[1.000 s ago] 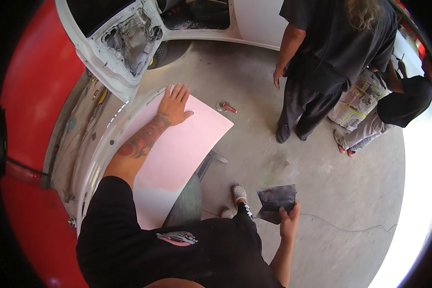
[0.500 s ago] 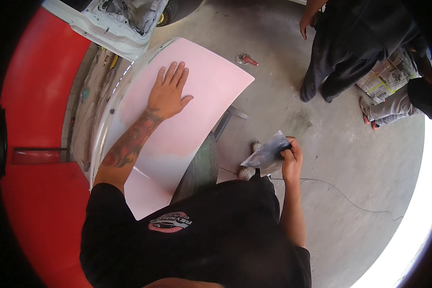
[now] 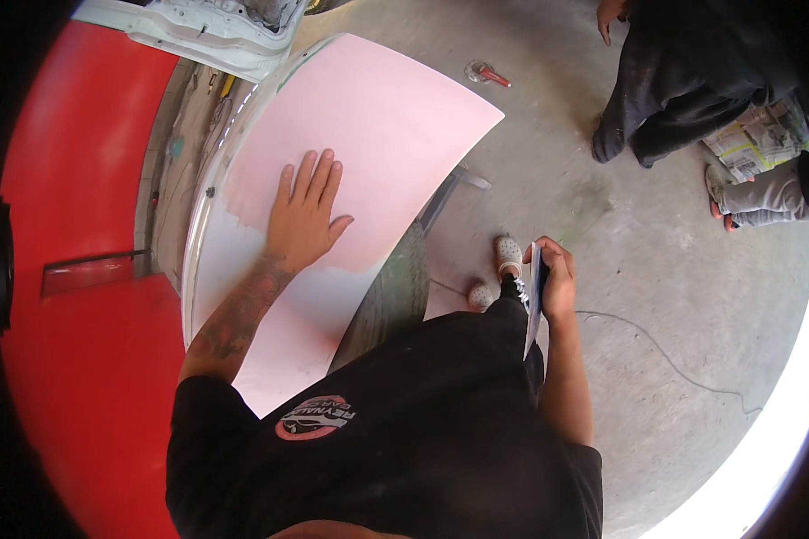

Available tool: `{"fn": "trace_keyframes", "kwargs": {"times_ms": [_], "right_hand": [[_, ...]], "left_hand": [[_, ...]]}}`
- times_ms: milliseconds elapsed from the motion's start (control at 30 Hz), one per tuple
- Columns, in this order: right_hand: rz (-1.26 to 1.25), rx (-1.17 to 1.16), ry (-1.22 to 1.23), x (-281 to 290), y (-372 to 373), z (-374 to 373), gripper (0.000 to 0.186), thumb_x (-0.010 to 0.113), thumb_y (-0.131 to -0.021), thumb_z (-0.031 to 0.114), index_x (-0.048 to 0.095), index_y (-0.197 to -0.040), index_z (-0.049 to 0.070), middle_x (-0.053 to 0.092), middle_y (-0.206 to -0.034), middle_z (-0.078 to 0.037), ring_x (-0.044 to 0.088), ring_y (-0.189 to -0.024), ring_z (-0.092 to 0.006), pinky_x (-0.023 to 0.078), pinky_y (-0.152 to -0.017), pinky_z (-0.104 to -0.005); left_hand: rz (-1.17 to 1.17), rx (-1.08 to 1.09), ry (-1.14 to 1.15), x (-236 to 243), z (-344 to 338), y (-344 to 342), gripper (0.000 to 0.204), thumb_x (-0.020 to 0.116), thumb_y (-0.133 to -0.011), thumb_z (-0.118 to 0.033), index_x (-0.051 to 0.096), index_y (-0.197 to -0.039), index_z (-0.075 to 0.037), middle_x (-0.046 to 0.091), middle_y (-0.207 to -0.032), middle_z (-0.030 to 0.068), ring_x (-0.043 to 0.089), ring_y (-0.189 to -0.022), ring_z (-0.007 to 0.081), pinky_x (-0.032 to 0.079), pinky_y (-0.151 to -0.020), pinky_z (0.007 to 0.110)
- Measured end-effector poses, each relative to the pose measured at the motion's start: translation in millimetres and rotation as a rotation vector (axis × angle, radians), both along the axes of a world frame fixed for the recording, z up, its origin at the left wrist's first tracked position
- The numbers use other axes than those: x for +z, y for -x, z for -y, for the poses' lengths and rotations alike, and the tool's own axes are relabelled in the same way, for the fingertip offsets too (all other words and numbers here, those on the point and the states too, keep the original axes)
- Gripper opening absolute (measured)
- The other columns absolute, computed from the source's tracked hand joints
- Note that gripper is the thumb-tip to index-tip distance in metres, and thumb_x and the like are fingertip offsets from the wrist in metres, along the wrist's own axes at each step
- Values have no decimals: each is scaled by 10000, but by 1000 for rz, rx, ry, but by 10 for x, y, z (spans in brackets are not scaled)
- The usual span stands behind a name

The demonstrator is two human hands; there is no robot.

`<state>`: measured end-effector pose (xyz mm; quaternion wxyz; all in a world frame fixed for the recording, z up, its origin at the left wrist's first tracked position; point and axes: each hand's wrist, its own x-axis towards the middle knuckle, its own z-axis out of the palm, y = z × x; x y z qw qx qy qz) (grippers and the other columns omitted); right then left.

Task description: The person applies and smooths filler on a car panel using metal spreaders, touches the surface by hand, and walks around to touch the car body.

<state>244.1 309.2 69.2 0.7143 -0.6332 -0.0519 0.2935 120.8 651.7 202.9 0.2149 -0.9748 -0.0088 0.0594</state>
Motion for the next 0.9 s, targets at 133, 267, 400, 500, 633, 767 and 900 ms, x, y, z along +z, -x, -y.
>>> {"fn": "trace_keyframes", "kwargs": {"times_ms": [133, 267, 400, 500, 633, 767, 900], "right_hand": [[14, 31, 83, -38, -12, 145, 605, 356, -979, 531, 499, -618, 68, 338, -511, 35, 283, -489, -73, 212, -482, -271], [78, 139, 267, -46, -77, 52, 553, 468, -971, 449, 521, -598, 43, 423, -536, 33, 373, -534, -61, 280, -494, -267], [302, 330, 440, 281, -181, -456, 400, 578, -913, 350, 597, -683, 24, 560, -573, -65, 536, -545, -182, 408, -544, -329], [701, 487, 625, 546, -308, -911, 352, 601, -871, 351, 614, -693, 48, 593, -649, -162, 603, -629, -321, 463, -604, -407], [883, 747, 704, 955, -497, -1609, 394, 531, -893, 432, 701, -792, 92, 681, -755, -131, 668, -766, -297, 525, -690, -417], [1102, 764, 668, 1270, -627, -2219, 367, 518, -894, 378, 716, -831, 76, 703, -868, -137, 683, -846, -281, 532, -743, -408], [1201, 707, 654, 1572, -719, -2711, 397, 516, -891, 403, 709, -836, 60, 697, -871, -142, 673, -849, -312, 530, -735, -416]], "left_hand": [[-109, 35, 33, 40, -16, 207, 786, 586, -847, -490, 329, -1435, -36, 231, -1537, 128, 202, -1418, 298, 186, -1119, 533], [-44, -17, 8, 139, -164, -216, 774, 589, -845, -492, 336, -1437, -62, 231, -1538, 117, 198, -1418, 295, 179, -1103, 579], [100, -38, -52, 179, -301, -691, 757, 587, -848, -492, 352, -1428, -65, 251, -1529, 116, 213, -1411, 295, 194, -1101, 576], [82, -28, -45, 158, -286, -585, 763, 591, -845, -487, 351, -1426, -54, 263, -1525, 115, 224, -1409, 295, 203, -1106, 559], [63, -2, -14, 117, -157, -202, 775, 601, -839, -475, 344, -1426, -39, 269, -1523, 117, 234, -1407, 296, 211, -1111, 538], [27, 71, 31, 60, 12, 240, 792, 621, -823, -449, 337, -1423, -16, 265, -1523, 127, 242, -1404, 306, 213, -1112, 531], [-46, 138, 90, 41, 203, 705, 792, 640, -812, -413, 339, -1415, 4, 267, -1517, 153, 251, -1396, 336, 217, -1106, 533]]}}
